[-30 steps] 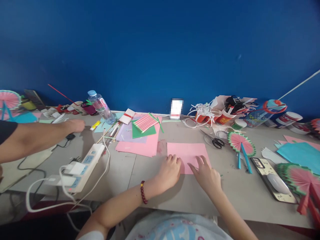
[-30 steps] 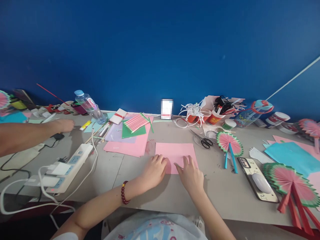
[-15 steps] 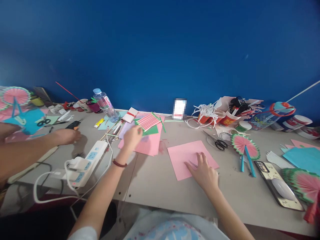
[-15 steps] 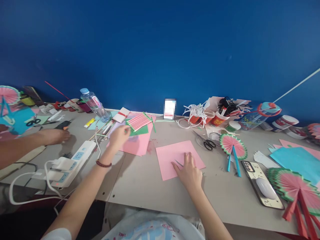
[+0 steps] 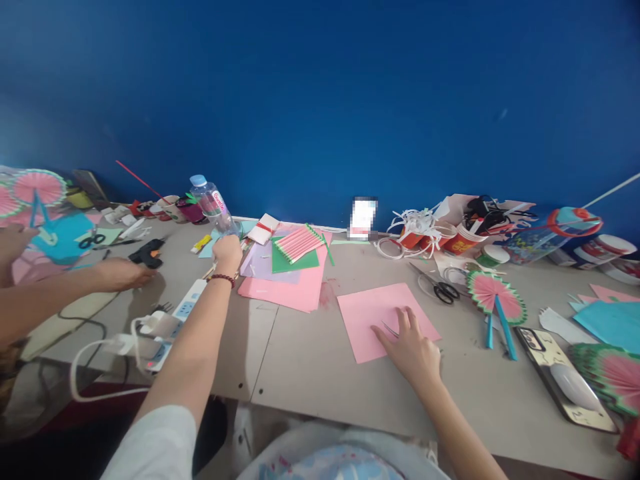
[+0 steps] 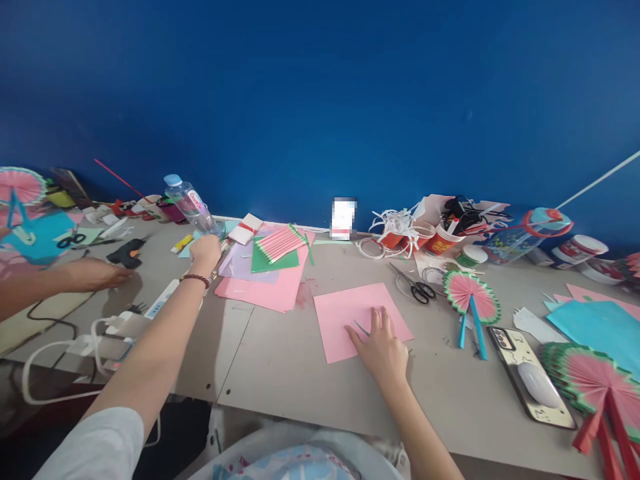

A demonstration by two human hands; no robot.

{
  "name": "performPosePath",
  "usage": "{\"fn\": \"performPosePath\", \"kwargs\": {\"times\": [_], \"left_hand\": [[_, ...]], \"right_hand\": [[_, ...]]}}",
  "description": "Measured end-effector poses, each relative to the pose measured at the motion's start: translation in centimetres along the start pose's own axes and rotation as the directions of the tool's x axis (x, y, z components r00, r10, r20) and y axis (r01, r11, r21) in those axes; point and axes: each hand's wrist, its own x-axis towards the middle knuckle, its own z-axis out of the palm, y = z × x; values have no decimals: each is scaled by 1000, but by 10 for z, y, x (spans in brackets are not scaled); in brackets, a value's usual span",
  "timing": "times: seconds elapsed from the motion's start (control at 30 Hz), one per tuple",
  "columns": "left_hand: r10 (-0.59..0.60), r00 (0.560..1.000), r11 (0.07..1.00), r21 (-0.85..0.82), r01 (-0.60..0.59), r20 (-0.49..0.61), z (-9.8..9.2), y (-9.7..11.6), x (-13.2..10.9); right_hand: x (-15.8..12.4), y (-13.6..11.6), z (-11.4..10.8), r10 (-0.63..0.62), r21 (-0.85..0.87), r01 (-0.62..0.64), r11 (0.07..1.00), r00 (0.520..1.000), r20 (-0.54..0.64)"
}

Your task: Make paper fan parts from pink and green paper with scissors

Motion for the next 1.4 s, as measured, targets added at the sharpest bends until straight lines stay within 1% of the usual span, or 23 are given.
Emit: {"fn": "performPosePath", "kwargs": {"times": [0.13, 0.23, 0.33, 0.4, 0.5, 0.57, 0.6, 0.63, 0.73, 0.8, 0.9, 1.03, 1.13, 1.23, 1.3, 1.33, 1.4], "left_hand": [[2, 1000, 1000, -17, -2, -15, 2, -3, 4], [27, 999, 999, -44, -29, -45, 1, -6, 2], [69, 990, 994, -79, -80, -127, -4, -4, -6], [94, 978, 988, -102, -114, -184, -8, 4, -14], [174, 953, 968, -135, -212, -248, -14, 31, -27], [316, 894, 902, -191, -387, -318, -17, 56, -35], [393, 864, 862, -202, -466, -316, -18, 69, -39], [440, 846, 837, -204, -508, -302, -18, 82, -43], [530, 798, 778, -209, -592, -286, -14, 117, -54], [582, 765, 725, -250, -642, -276, -8, 134, -60], [616, 754, 684, -320, -655, -228, 2, 150, -62], [610, 769, 683, -366, -632, -189, 11, 157, -57], [594, 778, 676, -397, -622, -207, 15, 154, -52], [599, 764, 647, -418, -637, -238, 16, 150, -52], [626, 735, 610, -422, -670, -261, 16, 149, -54], [650, 706, 580, -415, -701, -283, 16, 150, -56], [694, 633, 510, -386, -768, -342, 13, 153, -60]], "right_hand": [[-1, 0, 1, -4, -4, 4, 1000, 1000, -14], [0, 0, 1, -13, 4, 13, 1000, 1000, -21], [0, 0, 2, -14, 5, 14, 1000, 999, -30], [1, 1, 2, -9, -4, 9, 1000, 1000, -26], [1, 1, 2, -5, -13, 4, 1000, 1000, -17], [1, 1, 2, -5, -13, 5, 1000, 1000, -14], [1, 1, 3, -6, -11, 6, 1000, 1000, -12], [1, 2, 3, -8, -8, 8, 1000, 1000, -10], [2, 4, 5, -14, -1, 14, 1000, 1000, -7], [2, 5, 5, -10, 5, 10, 1000, 1000, -7], [2, 6, 5, -3, 21, 3, 1000, 1000, 8], [3, 6, 6, -1, 37, 0, 999, 1000, 12], [4, 7, 7, 8, 39, -9, 999, 1000, 13], [4, 8, 8, 3, 41, -3, 999, 1000, 9], [4, 8, 8, -1, 36, 1, 999, 1000, 4], [4, 8, 8, -1, 31, 1, 1000, 1000, 4], [4, 8, 8, -3, 26, 3, 1000, 1000, 7]]}}
